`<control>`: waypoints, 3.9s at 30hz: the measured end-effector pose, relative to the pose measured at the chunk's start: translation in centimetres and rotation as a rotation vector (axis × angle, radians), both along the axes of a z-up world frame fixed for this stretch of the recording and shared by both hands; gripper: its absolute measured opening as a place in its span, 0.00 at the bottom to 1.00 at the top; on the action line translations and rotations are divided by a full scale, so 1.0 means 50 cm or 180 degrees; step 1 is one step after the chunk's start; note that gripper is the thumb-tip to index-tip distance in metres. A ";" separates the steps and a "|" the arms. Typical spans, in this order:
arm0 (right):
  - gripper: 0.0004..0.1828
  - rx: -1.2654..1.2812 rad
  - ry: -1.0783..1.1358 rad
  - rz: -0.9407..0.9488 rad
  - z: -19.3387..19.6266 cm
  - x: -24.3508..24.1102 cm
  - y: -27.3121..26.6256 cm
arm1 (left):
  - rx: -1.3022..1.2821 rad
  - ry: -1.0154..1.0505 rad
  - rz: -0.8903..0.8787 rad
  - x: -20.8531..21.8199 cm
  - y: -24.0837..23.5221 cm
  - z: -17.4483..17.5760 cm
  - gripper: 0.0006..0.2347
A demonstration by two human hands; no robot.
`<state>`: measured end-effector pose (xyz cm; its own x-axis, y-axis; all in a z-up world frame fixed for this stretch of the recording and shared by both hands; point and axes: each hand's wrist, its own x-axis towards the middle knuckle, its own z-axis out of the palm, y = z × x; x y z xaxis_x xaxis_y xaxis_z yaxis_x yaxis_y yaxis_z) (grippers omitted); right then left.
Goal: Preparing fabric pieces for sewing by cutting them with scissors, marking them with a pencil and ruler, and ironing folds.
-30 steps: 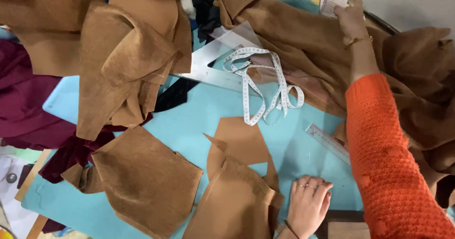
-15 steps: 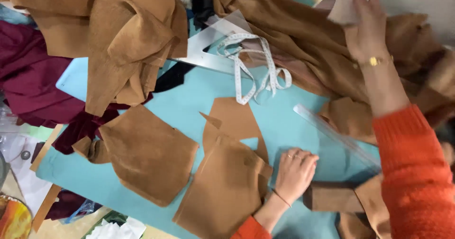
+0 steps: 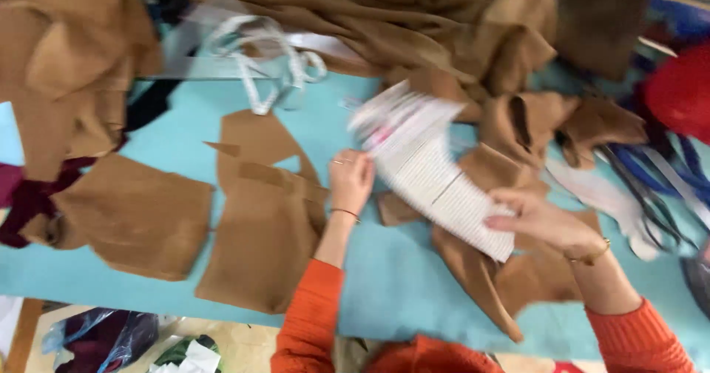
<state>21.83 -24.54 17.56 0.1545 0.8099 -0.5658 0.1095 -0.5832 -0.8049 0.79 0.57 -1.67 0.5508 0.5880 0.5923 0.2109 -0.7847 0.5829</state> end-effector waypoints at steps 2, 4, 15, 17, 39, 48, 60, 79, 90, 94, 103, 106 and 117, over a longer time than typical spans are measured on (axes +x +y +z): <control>0.11 -0.0390 -0.0315 -0.0085 0.031 -0.028 -0.055 | 0.0167 0.0127 0.0144 0.009 0.004 -0.053 0.03; 0.17 -0.0790 -0.0614 -0.0158 0.026 -0.028 -0.124 | 0.0344 0.0244 0.0294 0.011 0.003 -0.080 0.07; 0.07 -0.0569 -0.1427 -0.0170 -0.149 0.165 -0.501 | -0.0119 -0.0750 0.0775 0.135 -0.426 0.195 0.08; 0.11 -0.0318 -0.1619 -0.0123 -0.162 0.206 -0.510 | 0.0048 -0.0502 -0.0155 0.213 -0.563 0.176 0.09; 0.21 0.0671 -0.2170 -0.1348 -0.362 0.389 -0.548 | 0.0938 0.2254 -0.1460 0.409 -0.671 0.011 0.29; 0.20 0.0629 -0.2089 -0.1617 -0.351 0.386 -0.544 | 0.0462 0.2237 0.0981 0.374 -0.530 0.169 0.47; 0.15 0.0898 -0.1880 -0.1885 -0.345 0.370 -0.542 | -0.0044 0.2242 0.0508 0.274 -0.392 0.108 0.06; 0.14 0.0928 -0.2331 -0.1473 -0.357 0.378 -0.539 | 0.0401 0.2314 -0.1119 0.409 -0.777 0.056 0.35; 0.07 0.0354 -0.5068 -0.0568 -0.378 0.575 -0.459 | 0.0071 0.2369 -0.1054 0.402 -0.794 0.027 0.36; 0.10 0.0266 -0.4877 -0.0631 -0.386 0.581 -0.443 | 0.0123 0.2396 -0.1044 0.402 -0.792 0.031 0.35; 0.13 -0.0095 -0.5021 -0.0450 -0.401 0.623 -0.443 | -0.0002 0.2495 -0.1114 0.401 -0.786 0.029 0.34; 0.13 -0.0048 -0.5149 -0.0475 -0.391 0.634 -0.446 | -0.0015 0.2569 -0.1135 0.400 -0.788 0.025 0.34; 0.18 0.0128 -0.5557 -0.0532 -0.368 0.604 -0.398 | 0.0818 0.2256 -0.0846 0.396 -0.788 0.021 0.36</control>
<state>52.03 -44.41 -0.84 0.5809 0.7315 0.3570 0.7309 -0.6618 0.1666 20.58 -38.85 -0.62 0.9495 0.2769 0.1477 0.2506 -0.9523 0.1741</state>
